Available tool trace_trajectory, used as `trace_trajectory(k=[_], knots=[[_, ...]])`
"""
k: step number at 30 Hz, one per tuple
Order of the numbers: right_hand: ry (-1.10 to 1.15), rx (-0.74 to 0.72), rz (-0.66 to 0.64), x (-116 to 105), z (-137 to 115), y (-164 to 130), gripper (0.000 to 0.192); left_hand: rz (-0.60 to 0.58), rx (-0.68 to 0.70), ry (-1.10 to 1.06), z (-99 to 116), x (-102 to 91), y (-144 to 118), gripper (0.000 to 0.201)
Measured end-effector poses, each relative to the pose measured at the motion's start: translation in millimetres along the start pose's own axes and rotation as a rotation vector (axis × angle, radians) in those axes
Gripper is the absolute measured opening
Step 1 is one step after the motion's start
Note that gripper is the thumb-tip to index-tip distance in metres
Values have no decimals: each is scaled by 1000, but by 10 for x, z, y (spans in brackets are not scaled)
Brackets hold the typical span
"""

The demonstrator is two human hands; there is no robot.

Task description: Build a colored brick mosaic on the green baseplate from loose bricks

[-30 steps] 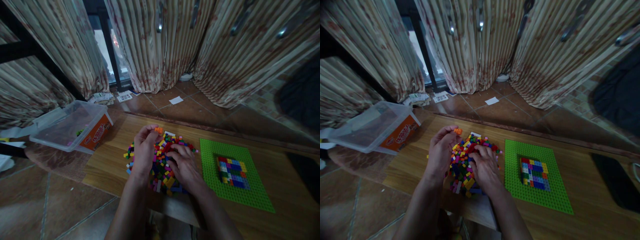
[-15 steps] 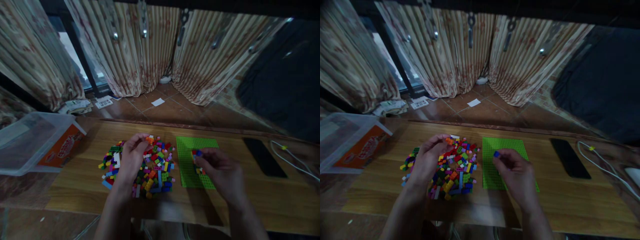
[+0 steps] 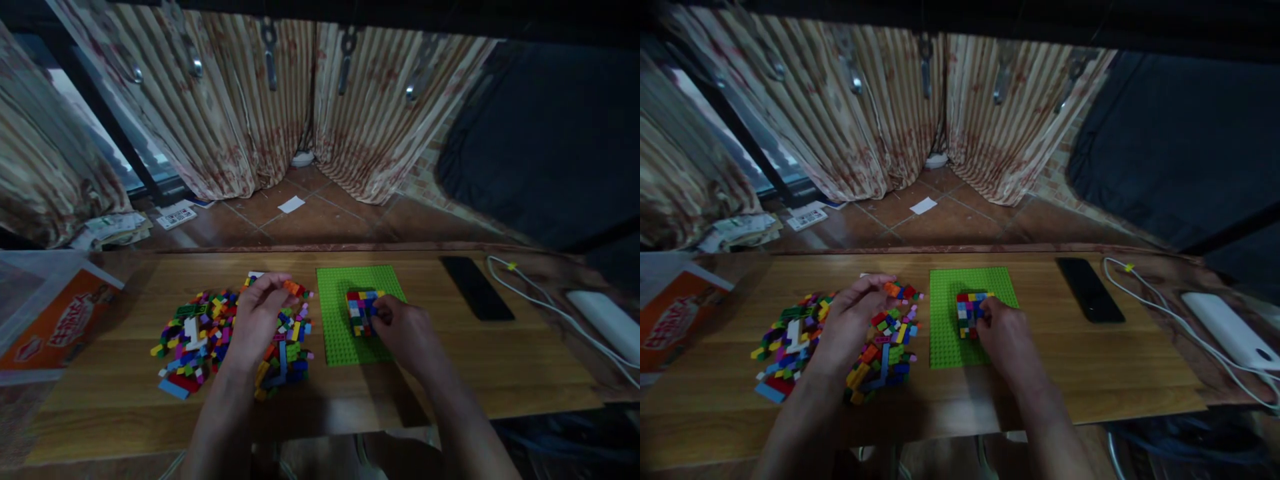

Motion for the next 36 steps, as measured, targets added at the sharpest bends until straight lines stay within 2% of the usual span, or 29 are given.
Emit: trace_trajectory(k=[10, 15, 23, 36], knots=[[-158, 6, -35, 47, -118, 30, 20, 10, 2, 9, 27, -55, 20, 21], [-276, 78, -91, 56, -143, 32, 22, 28, -6, -25, 54, -78, 16, 20], [-350, 64, -45, 52, -161, 1, 23, 27, 12, -39, 56, -102, 10, 19], [-142, 79, -14, 106, -62, -6, 31, 13, 27, -58, 13, -95, 22, 18]])
Point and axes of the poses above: each hand's wrist, its own y-axis towards the middle knuckle, its own x-axis out of the palm, z = x × y, the point moved 5 cm from there along y, towards the middle knuckle, and after that the axes turned 2 degrees about -y, right-handed, at the moved point
